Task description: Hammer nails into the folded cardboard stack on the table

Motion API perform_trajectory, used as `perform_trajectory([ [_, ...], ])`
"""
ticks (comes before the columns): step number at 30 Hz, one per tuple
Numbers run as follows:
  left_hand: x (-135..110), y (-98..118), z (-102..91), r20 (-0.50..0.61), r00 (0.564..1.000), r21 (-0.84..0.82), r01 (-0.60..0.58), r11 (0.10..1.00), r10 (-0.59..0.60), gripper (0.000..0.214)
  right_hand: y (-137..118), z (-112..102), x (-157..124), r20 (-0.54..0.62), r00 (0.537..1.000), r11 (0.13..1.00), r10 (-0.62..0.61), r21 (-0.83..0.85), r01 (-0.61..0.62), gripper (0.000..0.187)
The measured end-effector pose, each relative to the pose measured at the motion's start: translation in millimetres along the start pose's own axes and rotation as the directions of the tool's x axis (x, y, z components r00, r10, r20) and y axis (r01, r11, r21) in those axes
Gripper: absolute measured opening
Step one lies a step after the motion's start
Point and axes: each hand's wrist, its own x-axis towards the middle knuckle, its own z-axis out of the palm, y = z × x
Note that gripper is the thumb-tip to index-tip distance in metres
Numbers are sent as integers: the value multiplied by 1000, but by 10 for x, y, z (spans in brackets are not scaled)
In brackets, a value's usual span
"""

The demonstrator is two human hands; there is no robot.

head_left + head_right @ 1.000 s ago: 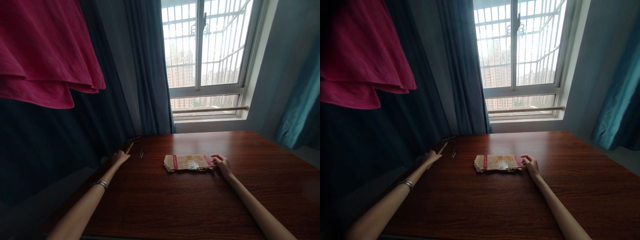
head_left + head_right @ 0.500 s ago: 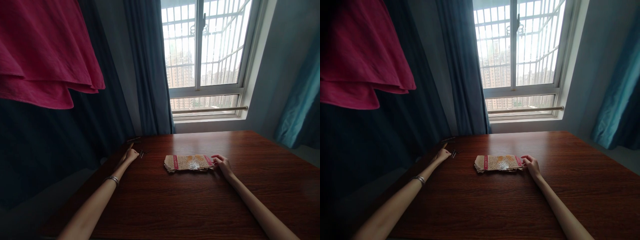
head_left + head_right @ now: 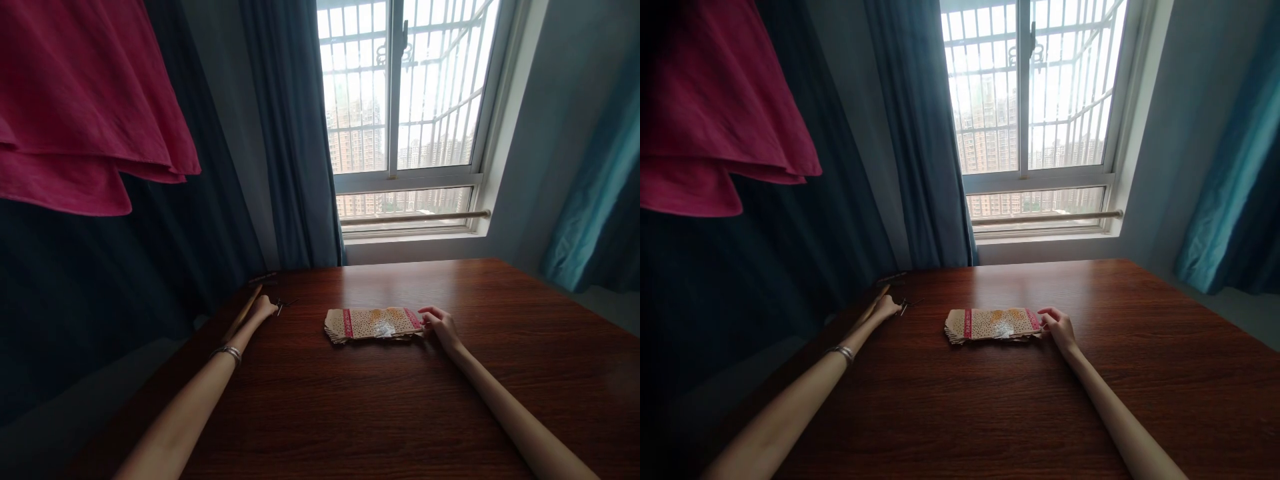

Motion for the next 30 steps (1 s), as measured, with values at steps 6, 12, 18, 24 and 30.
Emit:
perform_trajectory([
  [6, 26, 12, 20, 28, 999, 106, 23, 994, -26, 29, 17, 2, 14, -5, 1000, 1000, -23, -5, 23, 24],
  [12, -103, 152, -110, 97, 995, -165, 9, 986, 7, 24, -15, 3, 7, -29, 999, 1000, -22, -14, 22, 25],
  [18, -700, 497, 106, 377, 873, -472, -105, 876, 308, 25, 10, -6, 17, 2, 1000, 1000, -21, -9, 21, 24],
  [24, -1218, 987, 588, 299, 855, -360, -309, 880, 423, 17, 55, -13, 29, -10, 1000, 1000, -29, -10, 29, 28],
  [30, -1212, 1147, 674, 341, 877, -336, -223, 915, 339, 16, 41, -9, 18, -9, 999, 999, -39, -6, 39, 27],
])
